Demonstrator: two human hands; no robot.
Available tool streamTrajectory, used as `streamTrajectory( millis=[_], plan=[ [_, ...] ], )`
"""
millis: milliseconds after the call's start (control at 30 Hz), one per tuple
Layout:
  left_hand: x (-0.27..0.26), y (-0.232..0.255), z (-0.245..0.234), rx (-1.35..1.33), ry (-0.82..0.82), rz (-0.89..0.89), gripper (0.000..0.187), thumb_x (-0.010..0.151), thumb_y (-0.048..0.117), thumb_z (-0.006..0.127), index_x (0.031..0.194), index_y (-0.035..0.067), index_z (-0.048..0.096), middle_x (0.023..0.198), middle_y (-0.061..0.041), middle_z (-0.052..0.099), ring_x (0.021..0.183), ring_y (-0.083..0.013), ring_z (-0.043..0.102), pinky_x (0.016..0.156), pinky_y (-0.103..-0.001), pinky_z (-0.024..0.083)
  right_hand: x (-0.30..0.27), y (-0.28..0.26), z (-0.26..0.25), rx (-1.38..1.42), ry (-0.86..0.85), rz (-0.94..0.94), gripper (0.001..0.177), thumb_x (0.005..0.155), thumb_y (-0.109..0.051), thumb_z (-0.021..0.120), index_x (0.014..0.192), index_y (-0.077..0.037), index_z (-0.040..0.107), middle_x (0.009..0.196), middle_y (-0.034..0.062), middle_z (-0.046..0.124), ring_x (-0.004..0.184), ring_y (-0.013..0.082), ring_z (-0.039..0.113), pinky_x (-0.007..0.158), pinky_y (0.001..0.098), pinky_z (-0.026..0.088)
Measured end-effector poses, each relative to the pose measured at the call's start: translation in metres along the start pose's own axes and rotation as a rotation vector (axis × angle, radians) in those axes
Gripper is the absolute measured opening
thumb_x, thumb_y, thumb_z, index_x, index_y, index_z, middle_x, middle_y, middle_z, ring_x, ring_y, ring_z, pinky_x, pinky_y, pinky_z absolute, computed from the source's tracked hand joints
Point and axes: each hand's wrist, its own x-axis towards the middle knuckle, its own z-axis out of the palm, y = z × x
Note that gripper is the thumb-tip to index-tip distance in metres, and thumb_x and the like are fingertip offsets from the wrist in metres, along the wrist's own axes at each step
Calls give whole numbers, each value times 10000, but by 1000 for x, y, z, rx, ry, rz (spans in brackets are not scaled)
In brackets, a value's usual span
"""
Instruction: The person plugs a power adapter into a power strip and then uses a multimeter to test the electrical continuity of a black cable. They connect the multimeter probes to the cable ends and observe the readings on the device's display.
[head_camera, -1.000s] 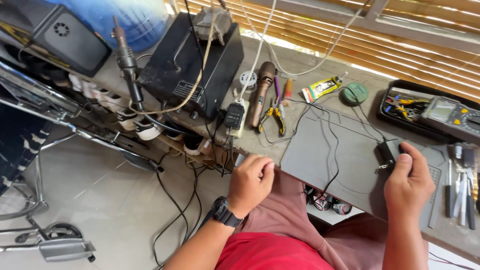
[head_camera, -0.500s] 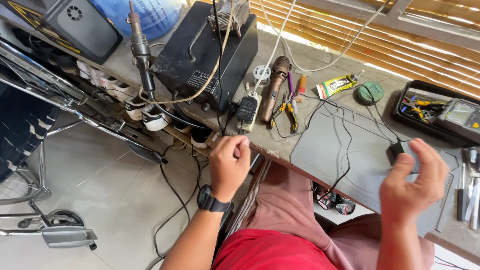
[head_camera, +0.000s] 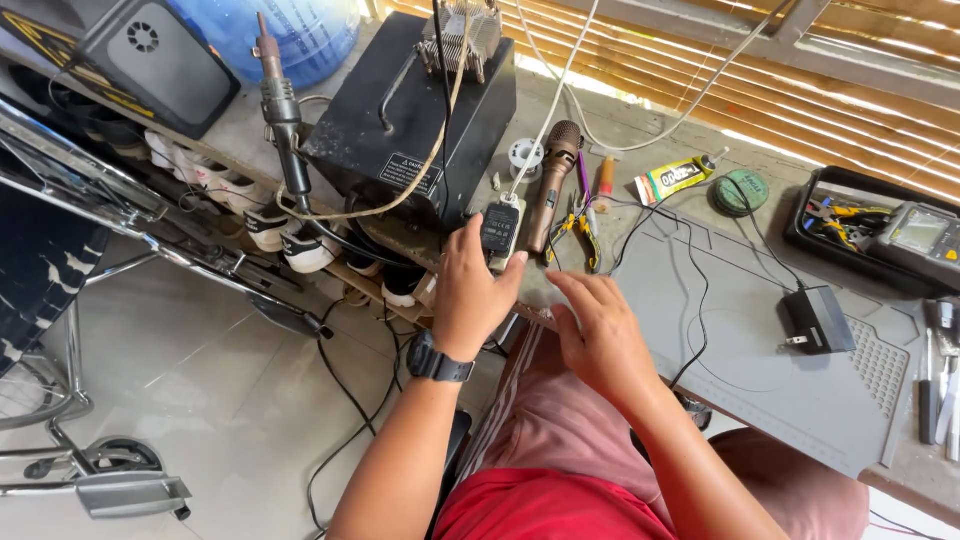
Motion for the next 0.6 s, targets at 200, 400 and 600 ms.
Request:
streamTrajectory(
  millis=[200,400,600],
  plan=[
    [12,-30,27,111,12,-26,697,968,349,800,1516,-61,667,1264,-279,755,1093,-517,799,899,-615,659,-27,39,22,32,148,64,312,1019,6,775,1315,-60,852,1178,100,832,1129,338,808,948,463,669],
    [14,-38,17,124,-25,-47,638,888,355,796,1424,13,747,1132,-198,816,1017,-455,833,833,-570,670,-23,35,24,20,226,56,260,1006,5,819,1242,-88,880,1144,62,829,1092,301,791,942,443,664],
    [21,-42,-13,8,-164,-76,606,902,294,760,1437,8,745,1183,-244,811,1124,-485,815,857,-561,677,38,28,32,-189,34,-109,254,1039,-26,775,1229,-151,889,1225,90,802,1177,354,688,964,487,596]
  ],
)
